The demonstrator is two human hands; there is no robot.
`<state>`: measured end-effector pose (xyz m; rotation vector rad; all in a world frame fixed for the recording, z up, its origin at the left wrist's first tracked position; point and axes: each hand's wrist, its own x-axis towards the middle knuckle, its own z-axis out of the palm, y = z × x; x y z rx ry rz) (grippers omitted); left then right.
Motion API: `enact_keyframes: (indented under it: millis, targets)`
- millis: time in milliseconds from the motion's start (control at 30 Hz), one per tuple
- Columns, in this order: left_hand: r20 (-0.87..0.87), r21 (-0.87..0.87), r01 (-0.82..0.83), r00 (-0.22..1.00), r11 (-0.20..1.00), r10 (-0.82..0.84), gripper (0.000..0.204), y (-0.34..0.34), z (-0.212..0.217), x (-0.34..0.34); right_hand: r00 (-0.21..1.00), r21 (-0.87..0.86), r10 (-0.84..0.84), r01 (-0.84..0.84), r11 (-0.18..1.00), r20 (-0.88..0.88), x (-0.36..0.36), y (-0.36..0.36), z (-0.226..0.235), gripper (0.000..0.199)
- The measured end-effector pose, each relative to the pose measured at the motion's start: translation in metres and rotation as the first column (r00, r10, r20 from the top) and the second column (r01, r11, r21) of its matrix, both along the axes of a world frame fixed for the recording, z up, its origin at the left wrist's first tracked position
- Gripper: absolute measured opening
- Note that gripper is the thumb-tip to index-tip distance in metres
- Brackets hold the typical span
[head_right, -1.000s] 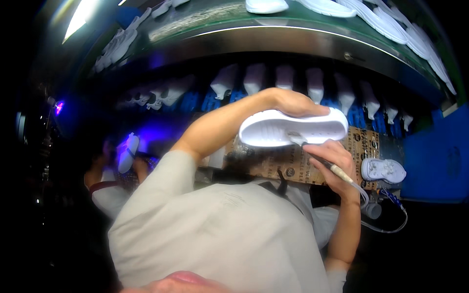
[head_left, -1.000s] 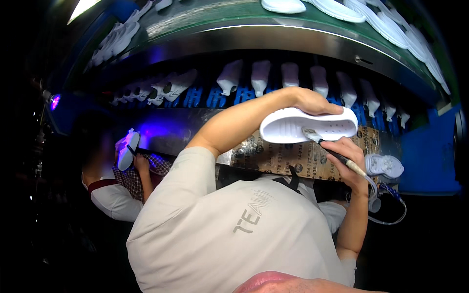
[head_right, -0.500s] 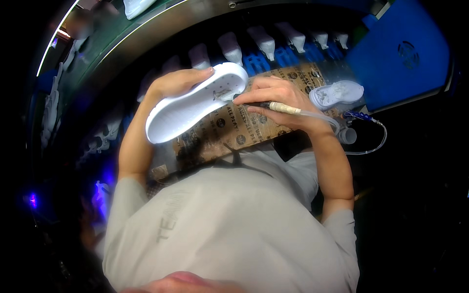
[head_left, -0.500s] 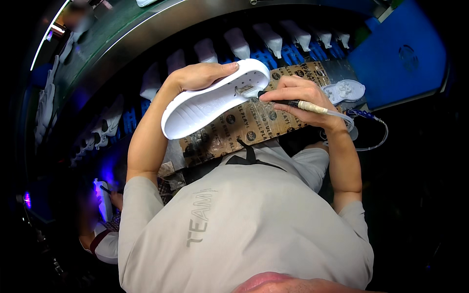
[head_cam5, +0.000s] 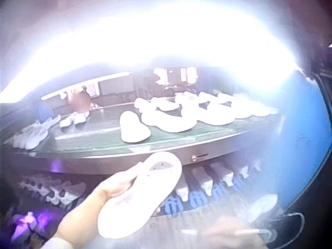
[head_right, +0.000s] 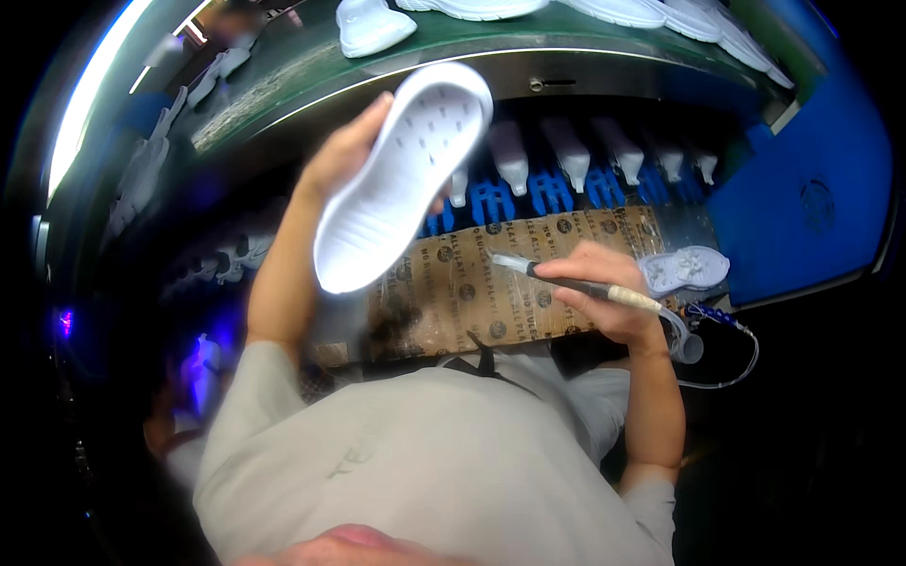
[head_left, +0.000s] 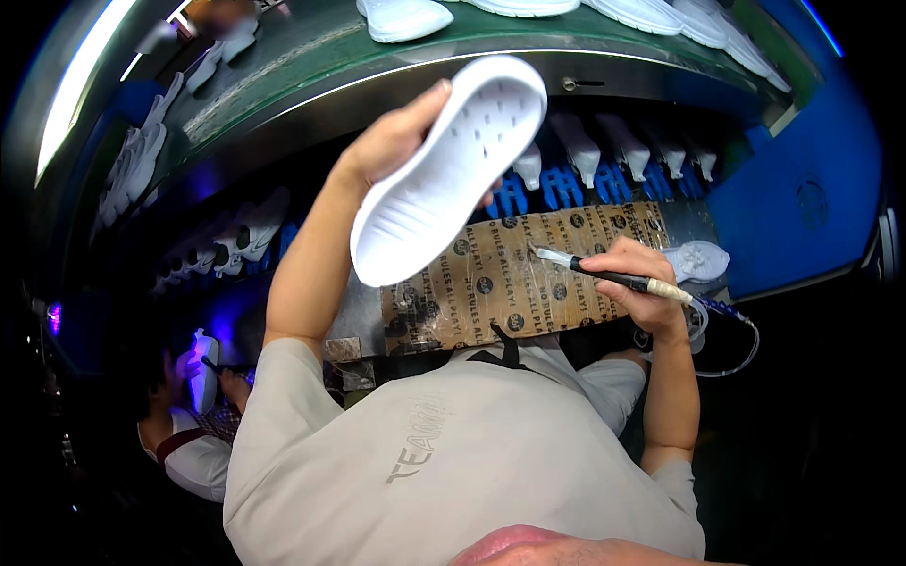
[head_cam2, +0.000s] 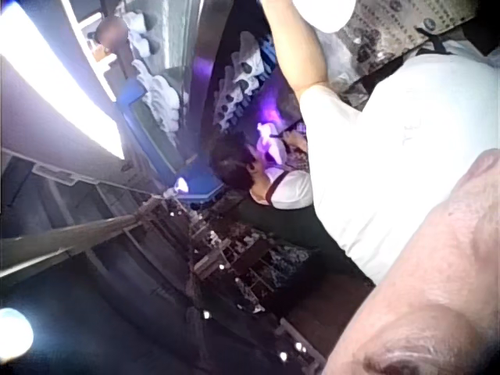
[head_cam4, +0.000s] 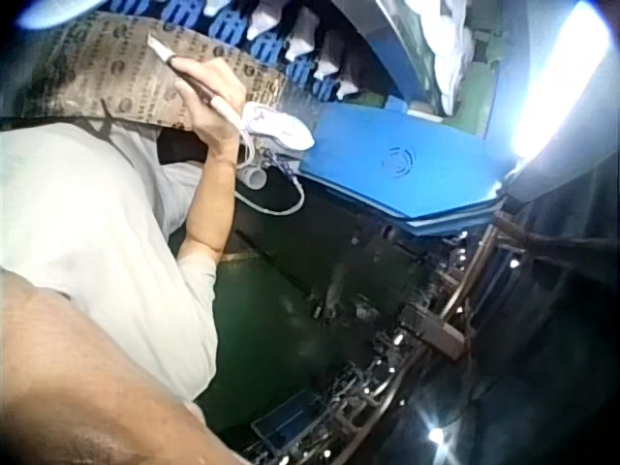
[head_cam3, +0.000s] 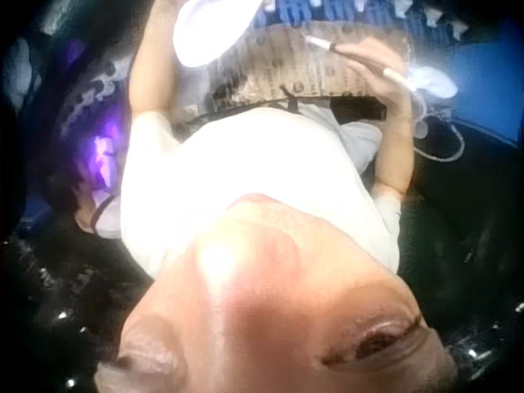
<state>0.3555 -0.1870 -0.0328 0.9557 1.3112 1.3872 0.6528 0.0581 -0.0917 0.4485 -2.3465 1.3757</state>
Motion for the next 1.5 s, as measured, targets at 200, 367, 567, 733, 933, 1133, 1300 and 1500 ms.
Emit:
enact_keyframes:
  millis: [200,367,567,733,933,1133,1300,1500]
  targets:
    - [-0.121,0.421,-0.486,0.807,0.766,0.578,0.064,-0.021,0.153,-0.134,0.991,0.018,0.027,-0.030,0.999,0.133,-0.012,-0.021,-0.008,0.030]
    - [-0.897,0.310,-0.920,-0.200,0.238,0.394,0.066,-0.113,0.145,-0.269,0.987,-0.081,-0.006,0.020,0.996,0.162,-0.002,-0.024,-0.037,0.031]
    - [-0.980,0.199,-0.785,-0.152,-0.587,-0.129,0.074,-0.311,0.076,-0.297,0.952,-0.079,-0.052,0.079,0.994,0.303,0.014,-0.019,-0.059,0.030]
    - [-0.948,0.290,-0.770,-0.152,-0.568,-0.279,0.078,-0.477,0.045,-0.279,0.930,-0.121,-0.063,0.114,0.986,0.362,0.008,-0.017,-0.069,0.029]
    - [-0.913,0.367,-0.889,-0.288,-0.273,-0.289,0.086,-0.517,0.042,-0.290,0.940,-0.146,-0.049,0.104,0.984,0.339,0.000,-0.019,-0.071,0.030]
    - [-0.273,0.489,-0.835,-0.420,-0.251,0.866,0.079,-0.439,0.018,-0.203,0.951,-0.174,-0.264,0.291,0.941,0.162,-0.003,-0.014,-0.092,0.029]
    - [0.438,0.574,-0.818,0.349,0.042,0.829,0.078,-0.247,0.028,-0.043,0.909,-0.543,-0.284,0.410,0.732,0.304,0.004,-0.002,-0.107,0.023]
    - [0.617,0.459,-0.684,0.705,0.567,0.351,0.086,-0.080,-0.072,0.060,0.962,-0.888,-0.180,0.259,0.380,0.204,0.003,-0.001,-0.108,0.025]
